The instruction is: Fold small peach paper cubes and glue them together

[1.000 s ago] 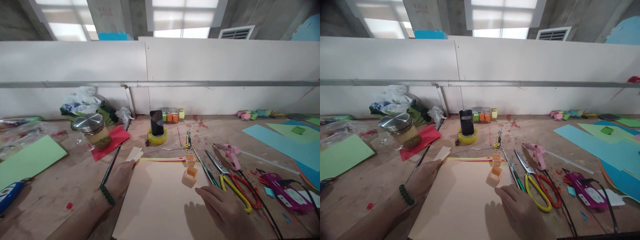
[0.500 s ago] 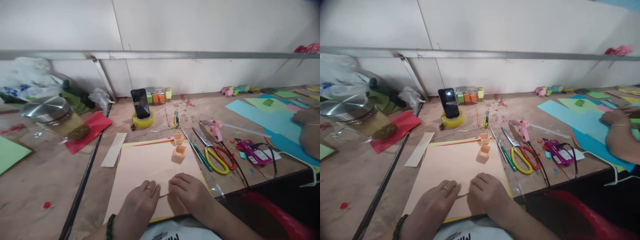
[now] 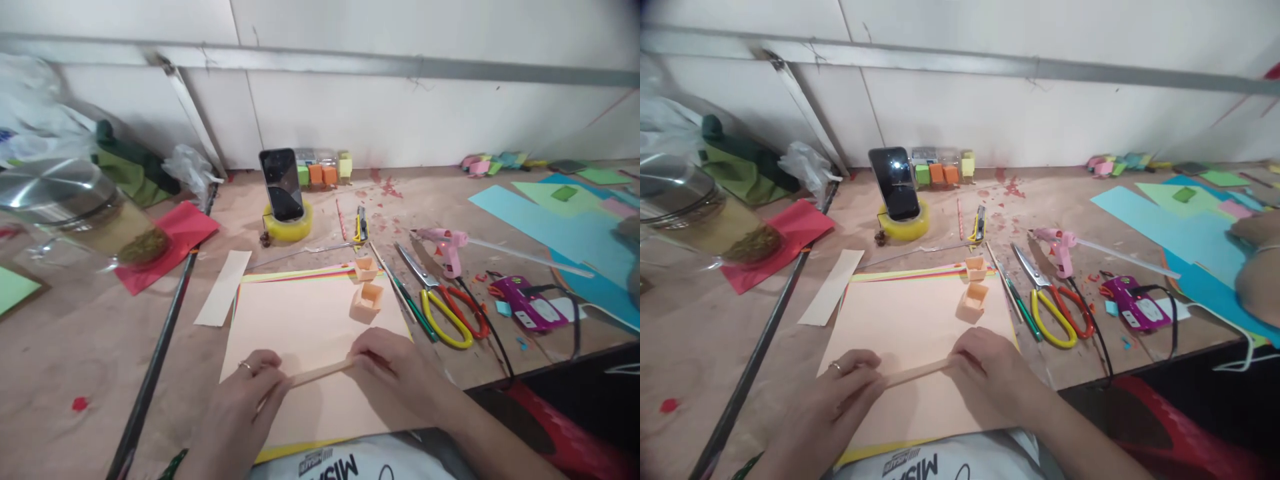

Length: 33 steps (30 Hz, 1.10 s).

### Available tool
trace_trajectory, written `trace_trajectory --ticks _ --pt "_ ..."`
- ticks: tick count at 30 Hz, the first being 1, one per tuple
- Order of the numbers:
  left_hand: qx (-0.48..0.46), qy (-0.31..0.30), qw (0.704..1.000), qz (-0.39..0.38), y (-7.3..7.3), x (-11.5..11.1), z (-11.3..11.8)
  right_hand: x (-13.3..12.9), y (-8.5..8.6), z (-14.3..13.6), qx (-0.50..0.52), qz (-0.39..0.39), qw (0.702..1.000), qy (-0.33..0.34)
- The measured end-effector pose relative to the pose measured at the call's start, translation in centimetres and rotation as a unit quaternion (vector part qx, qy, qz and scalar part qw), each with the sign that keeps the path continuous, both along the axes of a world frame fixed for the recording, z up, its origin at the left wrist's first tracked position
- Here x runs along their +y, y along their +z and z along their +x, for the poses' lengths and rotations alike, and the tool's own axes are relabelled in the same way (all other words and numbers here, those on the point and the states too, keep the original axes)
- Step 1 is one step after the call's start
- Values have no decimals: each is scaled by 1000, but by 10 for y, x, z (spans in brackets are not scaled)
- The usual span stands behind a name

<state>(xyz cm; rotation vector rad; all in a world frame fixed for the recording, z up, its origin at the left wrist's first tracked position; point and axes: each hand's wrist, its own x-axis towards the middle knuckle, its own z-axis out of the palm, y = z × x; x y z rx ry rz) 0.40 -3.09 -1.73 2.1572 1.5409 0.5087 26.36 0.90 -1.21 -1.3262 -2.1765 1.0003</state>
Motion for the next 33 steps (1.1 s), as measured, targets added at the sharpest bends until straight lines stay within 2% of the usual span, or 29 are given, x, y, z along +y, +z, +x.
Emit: trace_trajectory --ticks 5,12,26,33 --pt "12 61 998 -7 -6 9 -2 10 3 -10 -76 -53 994 -64" --pt "45 85 995 20 -3 18 6 15 -2 -12 -81 -97 988 -91" --pt "32 106 994 -1 -13 20 6 17 -3 -14 -88 -79 987 -105" --pt "75 103 992 2 -13 19 8 18 1 -19 -111 -61 986 -112"
